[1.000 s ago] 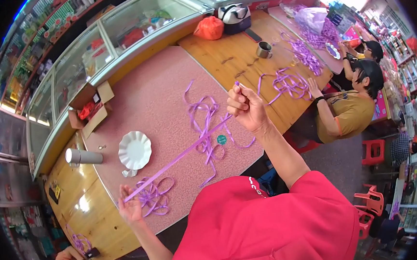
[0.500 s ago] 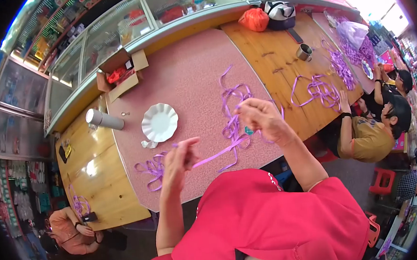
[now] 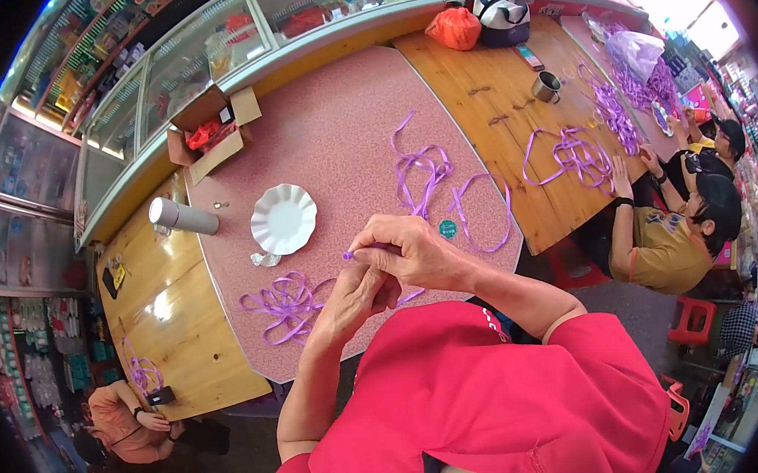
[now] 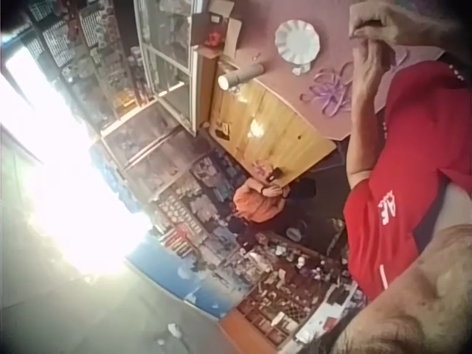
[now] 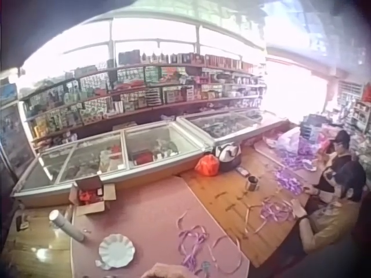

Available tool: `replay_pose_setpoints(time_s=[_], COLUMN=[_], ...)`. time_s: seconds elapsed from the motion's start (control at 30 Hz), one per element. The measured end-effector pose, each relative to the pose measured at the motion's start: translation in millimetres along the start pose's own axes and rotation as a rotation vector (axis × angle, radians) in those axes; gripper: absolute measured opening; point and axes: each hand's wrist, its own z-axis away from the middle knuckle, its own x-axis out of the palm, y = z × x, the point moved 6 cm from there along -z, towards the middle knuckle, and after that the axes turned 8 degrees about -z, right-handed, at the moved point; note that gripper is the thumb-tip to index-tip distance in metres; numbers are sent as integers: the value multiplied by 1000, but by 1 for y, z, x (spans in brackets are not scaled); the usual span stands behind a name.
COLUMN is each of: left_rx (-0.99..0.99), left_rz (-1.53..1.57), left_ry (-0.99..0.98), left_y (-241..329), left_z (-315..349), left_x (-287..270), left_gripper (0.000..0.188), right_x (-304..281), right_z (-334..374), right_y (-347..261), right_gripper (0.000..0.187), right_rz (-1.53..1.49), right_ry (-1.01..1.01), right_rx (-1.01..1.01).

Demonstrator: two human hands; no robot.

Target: Tying and manipulating purple plastic ribbons to create decorative items at a workstation.

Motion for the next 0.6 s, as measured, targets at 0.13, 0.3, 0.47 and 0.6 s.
replay_pose_setpoints(time_s=[0.13,0.3,0.47,0.6], left_rx=[22,84,150,162], left_rz=[-36,232,216,260], left_ry=[145,376,480,461], left_y=[1,-9,-8,-1], left_z=[2,6,11,15], left_x=[-4,-18,-23,-27], left_gripper=[32,21,15,16], right_x=[-4,-8,-14,-27], right_z=[1,4,3,4], right_y=[4,11,8,7], right_gripper=[10,8,10,15], right_rz=[-51,-139,-153,-117], right_ry=[81,134,174,157], right_rx=[36,95,105,103])
